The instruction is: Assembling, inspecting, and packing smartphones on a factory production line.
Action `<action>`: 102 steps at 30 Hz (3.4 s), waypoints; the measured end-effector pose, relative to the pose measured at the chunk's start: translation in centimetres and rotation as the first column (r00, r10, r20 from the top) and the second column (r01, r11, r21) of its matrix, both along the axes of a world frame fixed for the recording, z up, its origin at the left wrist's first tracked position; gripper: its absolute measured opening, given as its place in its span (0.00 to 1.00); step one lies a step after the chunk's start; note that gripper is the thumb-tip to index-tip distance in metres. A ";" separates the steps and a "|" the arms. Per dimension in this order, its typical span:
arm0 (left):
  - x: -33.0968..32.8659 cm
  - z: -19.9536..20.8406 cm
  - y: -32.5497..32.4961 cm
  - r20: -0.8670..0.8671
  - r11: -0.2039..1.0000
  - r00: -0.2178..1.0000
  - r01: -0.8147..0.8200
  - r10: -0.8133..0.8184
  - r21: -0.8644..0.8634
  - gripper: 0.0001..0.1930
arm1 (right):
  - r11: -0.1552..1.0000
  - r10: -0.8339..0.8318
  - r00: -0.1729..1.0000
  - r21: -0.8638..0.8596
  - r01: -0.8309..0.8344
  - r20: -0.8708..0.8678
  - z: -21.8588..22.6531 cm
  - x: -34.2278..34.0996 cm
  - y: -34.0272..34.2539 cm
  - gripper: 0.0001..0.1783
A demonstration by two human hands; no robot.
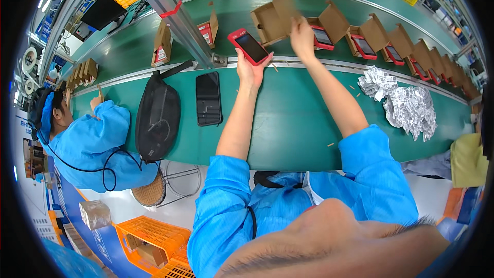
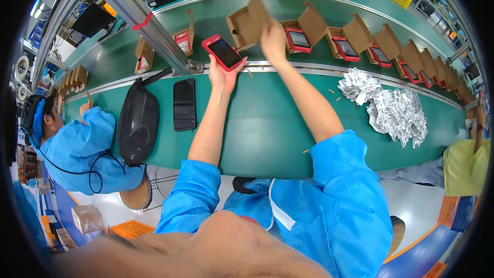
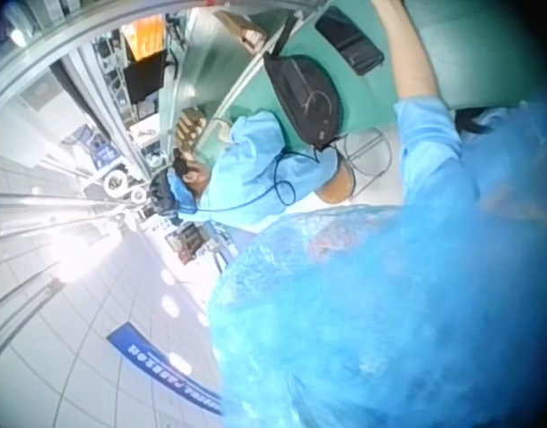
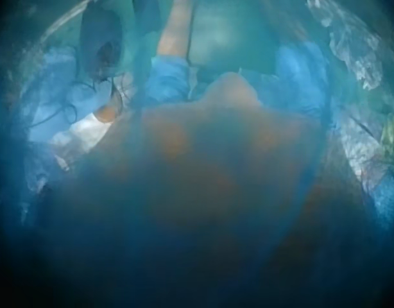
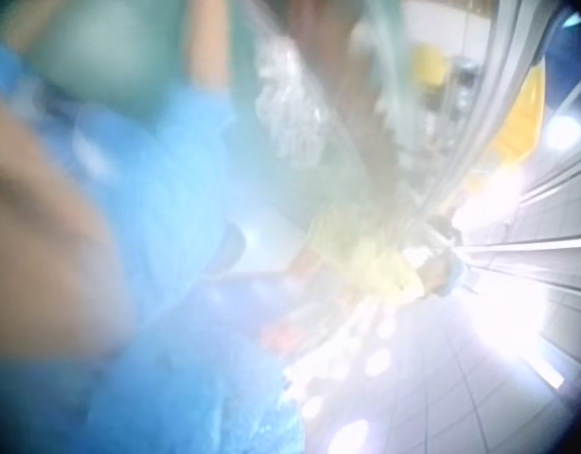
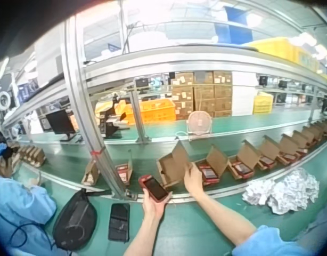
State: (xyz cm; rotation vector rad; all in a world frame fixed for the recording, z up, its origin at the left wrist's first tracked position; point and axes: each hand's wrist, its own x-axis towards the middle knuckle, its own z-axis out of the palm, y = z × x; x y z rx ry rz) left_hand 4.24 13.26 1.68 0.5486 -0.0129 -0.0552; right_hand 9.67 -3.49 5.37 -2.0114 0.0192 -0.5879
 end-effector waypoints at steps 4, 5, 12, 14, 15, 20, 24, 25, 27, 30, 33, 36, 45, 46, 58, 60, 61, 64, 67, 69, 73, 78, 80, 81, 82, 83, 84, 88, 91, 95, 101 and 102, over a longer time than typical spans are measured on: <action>0.4 -0.3 -0.8 0.012 1.000 1.000 0.011 -0.011 0.007 0.25 | 0.706 0.322 0.915 0.705 -0.062 -0.243 -4.4 0.3 -3.8 0.18; 0.4 -0.5 -0.5 -0.003 0.996 0.999 -0.040 0.040 0.081 0.23 | 0.715 0.412 0.866 0.690 -0.114 -0.284 -5.3 -1.0 -3.6 0.18; 0.2 -0.7 -0.9 -0.029 0.947 0.974 -0.210 0.223 0.244 0.22 | 0.980 0.201 0.963 -0.035 -0.198 0.179 -3.0 -9.3 -0.7 0.08; 0.0 -0.2 -1.8 -0.050 0.918 0.960 -0.247 0.275 0.311 0.24 | 0.948 0.261 0.906 -0.264 -0.176 0.334 -1.9 -9.2 0.1 0.09; -0.1 -0.1 -2.1 -0.039 0.887 0.944 -0.293 0.327 0.358 0.21 | 0.874 0.354 0.814 -0.473 -0.112 0.460 -1.5 -9.1 0.6 0.10; -0.5 0.0 -1.8 -0.015 0.860 0.931 -0.330 0.364 0.388 0.17 | 0.851 0.355 0.809 -0.520 -0.072 0.469 -1.9 -8.2 2.2 0.06; -0.2 -0.2 -1.4 -0.022 0.900 0.941 -0.314 0.336 0.302 0.22 | 0.972 0.236 0.967 0.036 -0.234 -0.099 -4.2 -7.8 2.6 0.07; -0.3 -0.1 -1.7 -0.005 0.875 0.925 -0.356 0.379 0.329 0.17 | 0.940 0.301 0.923 0.235 -0.245 -0.241 -4.6 -7.6 2.5 0.08; -0.6 -0.1 -1.9 0.019 0.863 0.922 -0.368 0.386 0.346 0.19 | 0.897 0.354 0.892 0.372 -0.238 -0.281 -4.3 -7.4 3.3 0.11; -0.6 -0.3 -2.1 0.064 0.823 0.903 -0.414 0.424 0.390 0.23 | 0.764 0.415 0.882 0.612 -0.203 -0.225 -4.6 -6.7 4.2 0.11; -0.6 -0.3 -2.3 0.097 0.788 0.890 -0.441 0.446 0.429 0.26 | 0.726 0.354 0.913 0.675 -0.133 -0.201 -4.8 -6.6 5.0 0.12; -0.5 -0.5 -2.4 0.142 0.773 0.888 -0.451 0.436 0.446 0.25 | 0.813 0.250 0.957 0.569 -0.124 -0.148 -4.8 -6.8 5.0 0.09; -1.0 -0.7 -1.6 0.273 0.769 0.897 -0.438 0.346 0.465 0.23 | 0.867 0.429 0.901 0.311 -0.390 -0.066 -1.4 -12.9 1.9 0.08; -1.1 -0.3 -2.0 0.202 0.809 0.925 -0.379 0.321 0.450 0.22 | 0.872 0.442 0.894 0.275 -0.406 -0.081 -0.5 -13.8 0.1 0.08; -1.9 1.0 -1.2 0.135 0.917 0.908 0.400 -0.397 0.007 0.28 | 0.295 -0.695 0.718 -0.924 0.244 -0.032 2.8 -16.5 -21.5 0.27; -2.1 1.1 -1.5 0.132 0.923 0.913 0.384 -0.386 0.039 0.28 | 0.284 -0.576 0.804 -0.886 0.367 0.148 3.8 -16.4 -19.1 0.27; -2.2 1.1 -1.6 0.128 0.928 0.920 0.365 -0.371 0.069 0.28 | 0.421 -0.478 0.862 -0.817 0.394 0.169 3.6 -15.7 -17.5 0.24; -2.3 0.9 -2.5 0.136 0.930 0.926 0.329 -0.351 0.163 0.29 | 0.952 0.305 0.890 0.084 -0.295 -0.340 1.3 -14.6 -7.9 0.18; -3.0 0.6 -3.4 0.123 0.918 0.921 0.340 -0.369 0.203 0.29 | 0.380 0.713 0.686 0.903 -0.203 -0.146 -0.6 -13.4 -0.4 0.18; -2.9 0.2 -3.4 0.167 0.902 0.900 0.360 -0.404 0.240 0.29 | 0.310 0.702 0.709 0.926 -0.213 -0.072 -2.4 -11.7 -0.1 0.18; -1.9 0.0 -3.0 0.113 0.923 0.965 0.186 -0.235 0.337 0.31 | 0.422 0.580 0.813 0.873 -0.246 -0.051 -3.9 -7.0 -2.3 0.18; -0.6 -0.7 -2.0 0.057 0.910 0.997 -0.067 0.047 0.409 0.32 | 0.650 0.431 0.842 0.758 -0.042 -0.323 -3.2 -4.2 -4.9 0.26; -0.1 -1.2 -1.0 0.032 0.861 0.951 -0.292 0.307 0.416 0.27 | 0.772 0.552 0.658 0.611 -0.172 -0.512 -2.5 -5.1 -3.8 0.29; 0.2 -1.4 -0.3 0.034 0.856 0.947 -0.304 0.320 0.417 0.27 | 0.826 0.561 0.522 0.478 -0.300 -0.642 -1.4 -6.0 -2.2 0.30; 0.4 -1.6 0.0 0.032 0.788 0.898 -0.401 0.439 0.468 0.26 | 0.826 0.524 0.458 0.297 -0.480 -0.718 -0.6 -7.2 0.3 0.31; 0.5 -1.5 0.4 0.038 0.705 0.835 -0.487 0.549 0.516 0.24 | 0.756 0.596 0.483 0.245 -0.608 -0.641 -1.3 -7.2 2.0 0.32; 0.4 -1.6 1.1 0.041 0.696 0.828 -0.497 0.560 0.518 0.24 | 0.753 0.578 0.581 0.102 -0.650 -0.573 -0.7 -6.7 4.6 0.32; 0.7 -1.8 2.1 0.279 0.385 0.693 -0.638 0.665 0.666 0.21 | 0.967 0.231 0.954 -0.063 -0.247 -0.193 -1.4 -0.5 13.1 0.26; 0.9 0.3 -1.6 0.397 0.324 0.707 -0.653 0.586 0.685 0.20 | 0.990 0.105 0.992 -0.090 -0.111 -0.063 -3.1 5.5 10.5 0.18; 1.4 -1.7 1.9 0.311 0.507 0.761 -0.622 0.569 0.597 0.23 | 0.919 0.226 0.970 -0.350 -0.181 0.094 -1.0 1.8 11.9 0.11; 1.2 -4.6 2.5 0.165 0.904 0.964 -0.253 0.207 0.345 0.29 | 0.705 0.554 0.605 -0.709 0.024 0.572 -0.5 -5.8 9.3 0.19; 1.1 -4.9 3.4 0.171 0.952 0.966 -0.226 0.192 0.207 0.29 | 0.722 0.543 0.599 -0.691 0.024 0.589 -0.4 -6.1 9.5 0.20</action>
